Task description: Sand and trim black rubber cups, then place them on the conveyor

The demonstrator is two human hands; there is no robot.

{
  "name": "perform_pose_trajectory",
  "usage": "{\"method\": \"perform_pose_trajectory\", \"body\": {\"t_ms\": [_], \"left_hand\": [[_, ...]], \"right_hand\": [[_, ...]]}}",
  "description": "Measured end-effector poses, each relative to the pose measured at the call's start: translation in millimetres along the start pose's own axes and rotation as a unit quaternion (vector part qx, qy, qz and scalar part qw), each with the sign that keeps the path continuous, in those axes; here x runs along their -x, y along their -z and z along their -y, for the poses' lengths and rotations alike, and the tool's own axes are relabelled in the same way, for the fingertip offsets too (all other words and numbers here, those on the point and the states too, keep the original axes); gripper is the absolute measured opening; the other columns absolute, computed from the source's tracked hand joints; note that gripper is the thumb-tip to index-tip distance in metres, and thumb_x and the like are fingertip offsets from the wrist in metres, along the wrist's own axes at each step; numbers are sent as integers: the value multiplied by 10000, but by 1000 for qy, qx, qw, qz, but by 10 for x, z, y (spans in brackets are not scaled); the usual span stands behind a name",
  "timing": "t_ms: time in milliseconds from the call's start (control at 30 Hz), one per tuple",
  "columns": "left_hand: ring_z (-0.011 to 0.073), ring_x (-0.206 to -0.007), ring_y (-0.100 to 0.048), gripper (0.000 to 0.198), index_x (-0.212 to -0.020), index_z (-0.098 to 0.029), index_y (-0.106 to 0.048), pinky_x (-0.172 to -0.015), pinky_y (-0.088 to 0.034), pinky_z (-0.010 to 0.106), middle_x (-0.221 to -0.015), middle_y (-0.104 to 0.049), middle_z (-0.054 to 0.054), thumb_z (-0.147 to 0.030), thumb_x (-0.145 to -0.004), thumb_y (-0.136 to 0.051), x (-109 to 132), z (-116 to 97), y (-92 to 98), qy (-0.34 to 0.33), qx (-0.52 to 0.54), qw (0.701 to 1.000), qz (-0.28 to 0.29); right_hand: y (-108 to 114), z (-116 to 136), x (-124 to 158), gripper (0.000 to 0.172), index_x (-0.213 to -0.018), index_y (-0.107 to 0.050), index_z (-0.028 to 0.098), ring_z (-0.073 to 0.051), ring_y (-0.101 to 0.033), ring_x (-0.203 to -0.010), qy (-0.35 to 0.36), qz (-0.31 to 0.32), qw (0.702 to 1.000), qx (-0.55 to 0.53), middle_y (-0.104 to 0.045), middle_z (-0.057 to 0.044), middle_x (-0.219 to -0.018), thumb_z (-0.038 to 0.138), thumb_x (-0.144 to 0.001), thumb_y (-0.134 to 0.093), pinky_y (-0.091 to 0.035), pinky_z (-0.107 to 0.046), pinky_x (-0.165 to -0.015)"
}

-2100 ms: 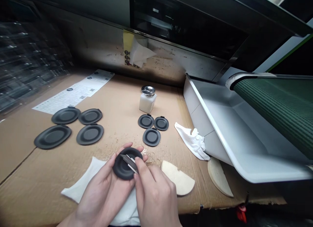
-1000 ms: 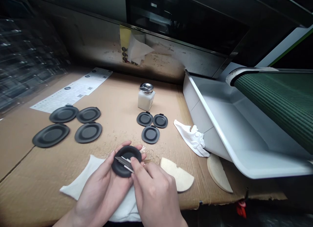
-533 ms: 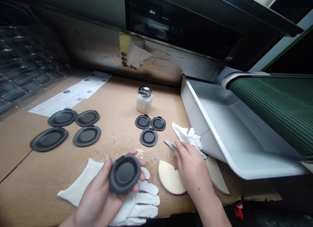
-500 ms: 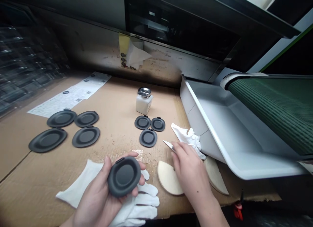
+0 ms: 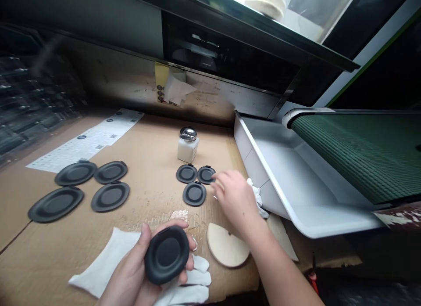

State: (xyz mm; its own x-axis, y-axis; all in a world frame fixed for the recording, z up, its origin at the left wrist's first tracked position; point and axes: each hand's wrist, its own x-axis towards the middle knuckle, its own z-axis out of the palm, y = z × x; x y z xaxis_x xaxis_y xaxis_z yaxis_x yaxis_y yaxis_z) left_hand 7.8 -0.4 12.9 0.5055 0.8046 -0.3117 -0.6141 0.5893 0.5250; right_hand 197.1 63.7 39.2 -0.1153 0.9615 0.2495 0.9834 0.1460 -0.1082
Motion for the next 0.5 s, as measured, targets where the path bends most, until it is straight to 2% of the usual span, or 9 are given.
{"method": "perform_pose_trajectory", "body": {"t_ms": [67,167,367,500], "left_hand": [[219,-718,-624,416,-979,-136,-627,-672,-482,336,-796,-668,107,-447,-854,-380,-1,-12,-14,6,19,1000,-20],[244,-845,-612,414,-995,-127,-632,-728,-485,372,-889,-672,137,-442,-848,-406,-4,-29,-12,18,48,997,-52],[290,-1052,-543,415,-1036,-129,-634,-806,-475,423,-1062,-645,168,-444,-817,-476,-35,-35,47,31,114,990,-71],[327,-1149,-493,377,-1110,-127,-618,-934,-396,494,-1166,-611,190,-345,-825,-504,-57,-19,101,1,133,989,-71]], "right_hand": [[-79,-222,-113,172,-914,-615,192,-208,-517,-925,-61,4,996,65,-606,-72,-934,256,-861,-465,-400,-296,-740],[-188,-388,-198,163,-757,-623,172,-203,-539,-812,-92,27,990,104,-601,-76,-796,229,-832,-490,-371,-273,-640],[-263,-359,-245,185,-763,-623,186,-159,-548,-729,-98,47,990,90,-603,-67,-764,232,-838,-460,-306,-236,-554],[-202,-364,-361,197,-745,-607,203,-143,-539,-655,-106,17,994,33,-606,-36,-739,222,-835,-432,-296,-234,-539]]}}
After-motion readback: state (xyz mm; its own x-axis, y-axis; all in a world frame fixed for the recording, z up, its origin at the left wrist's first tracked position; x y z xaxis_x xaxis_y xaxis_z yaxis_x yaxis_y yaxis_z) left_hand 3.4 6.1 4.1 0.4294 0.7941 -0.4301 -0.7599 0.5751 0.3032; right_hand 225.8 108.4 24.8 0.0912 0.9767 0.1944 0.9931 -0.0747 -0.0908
